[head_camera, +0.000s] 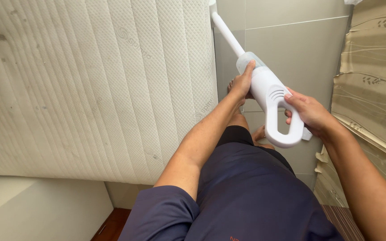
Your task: The person vacuums the edges of an upright mattress with a handheld vacuum cleaner, then vacuums across the top surface of the mattress.
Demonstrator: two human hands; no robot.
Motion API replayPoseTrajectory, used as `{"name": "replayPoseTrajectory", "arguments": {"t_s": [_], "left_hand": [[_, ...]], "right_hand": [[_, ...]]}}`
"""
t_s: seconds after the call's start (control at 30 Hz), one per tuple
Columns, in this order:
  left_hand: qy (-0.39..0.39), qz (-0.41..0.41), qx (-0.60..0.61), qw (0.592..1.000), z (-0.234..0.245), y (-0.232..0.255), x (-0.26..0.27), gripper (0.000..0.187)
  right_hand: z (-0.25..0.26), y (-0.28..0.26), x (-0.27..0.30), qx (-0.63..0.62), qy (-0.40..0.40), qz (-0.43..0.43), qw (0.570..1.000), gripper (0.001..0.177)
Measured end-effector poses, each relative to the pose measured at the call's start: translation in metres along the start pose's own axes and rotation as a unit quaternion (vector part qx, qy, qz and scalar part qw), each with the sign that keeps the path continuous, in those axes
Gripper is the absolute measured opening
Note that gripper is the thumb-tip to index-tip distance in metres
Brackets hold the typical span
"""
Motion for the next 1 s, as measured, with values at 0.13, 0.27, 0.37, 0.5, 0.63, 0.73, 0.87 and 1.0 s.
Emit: {"name": "replayPoseTrajectory", "arguments": {"t_s": [0.13,0.27,0.37,0.5,0.63,0.73,0.87,1.0], "left_hand": [[-0.014,-0.014,0.014,1.000,-0.010,-0.038,0.040,0.098],[-0.024,-0.036,0.037,0.998,-0.026,-0.092,0.086,0.096],[-0.032,-0.042,0.049,0.997,-0.040,-0.139,0.124,0.094],[-0.059,-0.042,0.068,0.995,-0.051,-0.180,0.173,0.090],[-0.071,-0.025,0.072,0.995,-0.053,-0.196,0.205,0.088],[-0.071,-0.026,0.068,0.995,-0.051,-0.197,0.202,0.089],[-0.053,-0.028,0.044,0.997,-0.040,-0.192,0.173,0.091],[-0.033,-0.002,0.025,0.999,-0.029,-0.183,0.139,0.097]], "right_hand": [[0.021,0.046,0.032,0.016,-0.010,0.029,0.999,0.053],[0.048,0.109,0.064,0.011,-0.018,0.035,0.999,0.054],[0.062,0.156,0.092,0.061,-0.018,0.033,0.997,0.053],[0.081,0.202,0.131,0.091,-0.019,0.021,0.995,0.054],[0.089,0.222,0.153,0.085,-0.012,0.019,0.996,0.054],[0.085,0.223,0.151,0.087,-0.022,0.028,0.996,0.055],[0.069,0.215,0.133,0.072,-0.026,0.028,0.997,0.055],[0.053,0.200,0.110,0.058,-0.005,-0.010,0.998,0.053]]}}
Point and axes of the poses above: each hand's wrist, its own x-axis away from the middle knuckle, its own z-axis out of the back of the hand, y = z × x, the point moved 1 cm from there along -x, towards the middle knuckle, and after that the axes turned 5 degrees about y, right-handed, at the moved point
